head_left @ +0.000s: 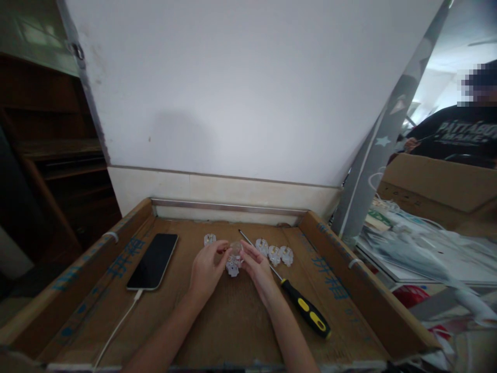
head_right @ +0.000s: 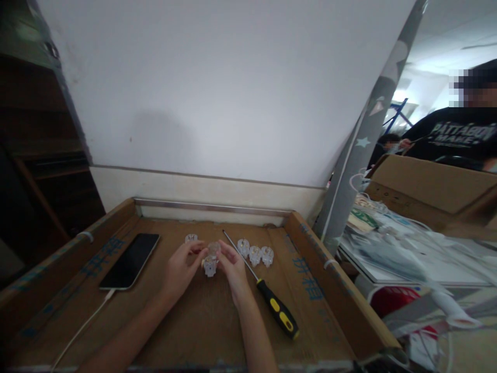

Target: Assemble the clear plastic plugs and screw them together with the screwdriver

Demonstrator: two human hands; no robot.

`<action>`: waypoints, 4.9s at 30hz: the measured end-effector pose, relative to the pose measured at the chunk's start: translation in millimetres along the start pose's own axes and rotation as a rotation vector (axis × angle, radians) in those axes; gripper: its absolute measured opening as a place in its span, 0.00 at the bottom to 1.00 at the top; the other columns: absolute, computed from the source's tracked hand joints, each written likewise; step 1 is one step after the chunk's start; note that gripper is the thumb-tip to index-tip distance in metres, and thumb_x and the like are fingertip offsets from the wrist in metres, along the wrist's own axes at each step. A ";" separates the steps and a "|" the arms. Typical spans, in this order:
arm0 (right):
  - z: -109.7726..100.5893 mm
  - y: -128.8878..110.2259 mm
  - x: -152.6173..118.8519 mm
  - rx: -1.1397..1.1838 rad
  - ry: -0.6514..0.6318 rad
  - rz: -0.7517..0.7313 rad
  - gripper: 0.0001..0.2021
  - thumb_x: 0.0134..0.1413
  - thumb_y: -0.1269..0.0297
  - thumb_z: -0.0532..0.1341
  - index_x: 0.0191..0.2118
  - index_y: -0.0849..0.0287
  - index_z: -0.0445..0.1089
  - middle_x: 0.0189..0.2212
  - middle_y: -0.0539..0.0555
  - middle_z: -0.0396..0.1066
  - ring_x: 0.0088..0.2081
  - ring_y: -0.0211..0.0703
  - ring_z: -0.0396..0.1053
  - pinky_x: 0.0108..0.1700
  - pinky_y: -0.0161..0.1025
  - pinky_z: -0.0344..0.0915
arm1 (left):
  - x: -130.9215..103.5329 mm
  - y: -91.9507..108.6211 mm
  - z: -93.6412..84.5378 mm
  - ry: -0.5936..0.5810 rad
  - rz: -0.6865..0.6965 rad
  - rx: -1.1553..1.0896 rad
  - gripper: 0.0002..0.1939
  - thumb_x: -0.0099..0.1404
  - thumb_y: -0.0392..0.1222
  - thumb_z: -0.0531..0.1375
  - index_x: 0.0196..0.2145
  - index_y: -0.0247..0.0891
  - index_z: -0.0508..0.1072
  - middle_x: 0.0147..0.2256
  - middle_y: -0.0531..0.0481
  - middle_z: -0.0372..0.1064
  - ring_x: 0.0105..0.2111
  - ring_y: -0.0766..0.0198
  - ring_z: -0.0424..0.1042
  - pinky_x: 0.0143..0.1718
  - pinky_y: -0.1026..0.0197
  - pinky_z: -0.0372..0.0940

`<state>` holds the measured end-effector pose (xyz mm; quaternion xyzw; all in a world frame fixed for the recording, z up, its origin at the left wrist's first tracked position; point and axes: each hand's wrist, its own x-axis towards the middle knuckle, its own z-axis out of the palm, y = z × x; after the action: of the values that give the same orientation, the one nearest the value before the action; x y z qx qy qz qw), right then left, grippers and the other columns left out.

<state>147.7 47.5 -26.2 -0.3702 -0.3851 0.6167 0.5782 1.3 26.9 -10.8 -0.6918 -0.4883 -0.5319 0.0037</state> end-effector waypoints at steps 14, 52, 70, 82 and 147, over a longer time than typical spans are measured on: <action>7.8 -11.9 -8.7 0.005 -0.033 0.079 0.22 0.29 0.58 0.73 0.37 0.57 0.76 0.33 0.53 0.75 0.30 0.36 0.69 0.30 0.33 0.65 | 2.5 1.7 -2.1 0.051 0.135 0.066 0.07 0.65 0.43 0.56 0.33 0.39 0.71 0.30 0.51 0.73 0.31 0.64 0.71 0.34 0.62 0.66; 4.0 -9.3 -4.1 0.009 0.136 -0.046 0.25 0.31 0.54 0.72 0.39 0.56 0.70 0.25 0.48 0.69 0.22 0.35 0.65 0.22 0.34 0.66 | -1.2 -10.0 -17.5 -0.399 0.043 0.291 0.06 0.59 0.42 0.59 0.33 0.46 0.75 0.34 0.49 0.72 0.37 0.55 0.68 0.38 0.56 0.57; 1.5 -4.0 -0.5 -0.031 0.116 -0.032 0.27 0.30 0.52 0.71 0.40 0.56 0.69 0.26 0.48 0.69 0.21 0.34 0.65 0.19 0.33 0.65 | -2.2 -9.7 -11.4 -0.434 0.024 0.283 0.07 0.61 0.39 0.57 0.36 0.45 0.74 0.34 0.49 0.73 0.38 0.56 0.69 0.38 0.57 0.57; -2.5 3.7 4.4 0.000 0.104 -0.037 0.27 0.29 0.54 0.72 0.41 0.57 0.71 0.29 0.49 0.69 0.25 0.35 0.68 0.26 0.35 0.69 | 4.3 -2.7 -14.8 -0.073 0.074 0.170 0.12 0.67 0.41 0.51 0.46 0.41 0.70 0.36 0.47 0.70 0.37 0.60 0.69 0.39 0.59 0.64; 1.2 4.2 0.7 -0.137 0.054 -0.104 0.26 0.36 0.48 0.68 0.41 0.59 0.73 0.26 0.51 0.71 0.15 0.32 0.60 0.15 0.33 0.60 | -3.3 8.8 -5.2 -0.224 0.404 0.252 0.20 0.64 0.29 0.48 0.51 0.40 0.66 0.38 0.49 0.73 0.38 0.59 0.67 0.42 0.58 0.63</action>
<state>144.8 48.0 -29.6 -0.4047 -0.4293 0.5480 0.5929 3.6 17.4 -6.4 -0.8240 -0.4000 -0.3753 0.1418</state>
